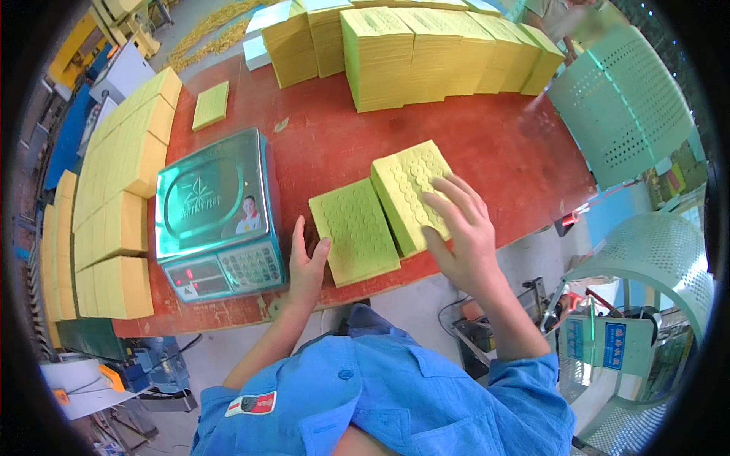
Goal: Weighing and stacking yellow paper sheets using an electronic scale.
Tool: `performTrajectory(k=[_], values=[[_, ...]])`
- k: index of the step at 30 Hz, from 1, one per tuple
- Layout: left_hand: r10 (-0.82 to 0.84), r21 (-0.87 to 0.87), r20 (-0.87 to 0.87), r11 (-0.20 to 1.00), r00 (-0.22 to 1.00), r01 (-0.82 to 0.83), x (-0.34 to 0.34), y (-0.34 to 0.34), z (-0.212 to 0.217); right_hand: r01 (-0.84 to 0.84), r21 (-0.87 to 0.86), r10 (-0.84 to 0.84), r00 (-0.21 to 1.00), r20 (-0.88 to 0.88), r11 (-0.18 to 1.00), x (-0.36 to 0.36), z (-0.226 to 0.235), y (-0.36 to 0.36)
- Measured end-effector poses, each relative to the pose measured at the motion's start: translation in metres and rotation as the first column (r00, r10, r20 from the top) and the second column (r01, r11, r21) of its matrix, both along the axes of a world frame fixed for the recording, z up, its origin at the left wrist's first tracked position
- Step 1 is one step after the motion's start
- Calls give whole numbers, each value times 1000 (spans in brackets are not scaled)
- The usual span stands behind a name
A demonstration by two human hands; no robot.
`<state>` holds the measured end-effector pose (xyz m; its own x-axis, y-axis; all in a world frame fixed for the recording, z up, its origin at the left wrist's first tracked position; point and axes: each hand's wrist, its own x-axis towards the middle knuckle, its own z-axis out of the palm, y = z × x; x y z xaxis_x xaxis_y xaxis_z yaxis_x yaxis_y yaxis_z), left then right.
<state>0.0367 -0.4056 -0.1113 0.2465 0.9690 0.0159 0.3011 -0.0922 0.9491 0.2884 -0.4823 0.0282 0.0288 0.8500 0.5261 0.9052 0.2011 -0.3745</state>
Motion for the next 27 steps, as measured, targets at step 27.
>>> performTrajectory(k=[27], values=[[379,631,-154,748,913,-204,-127,129,120,131,-176,-79,958,277,976,57,-14,68]])
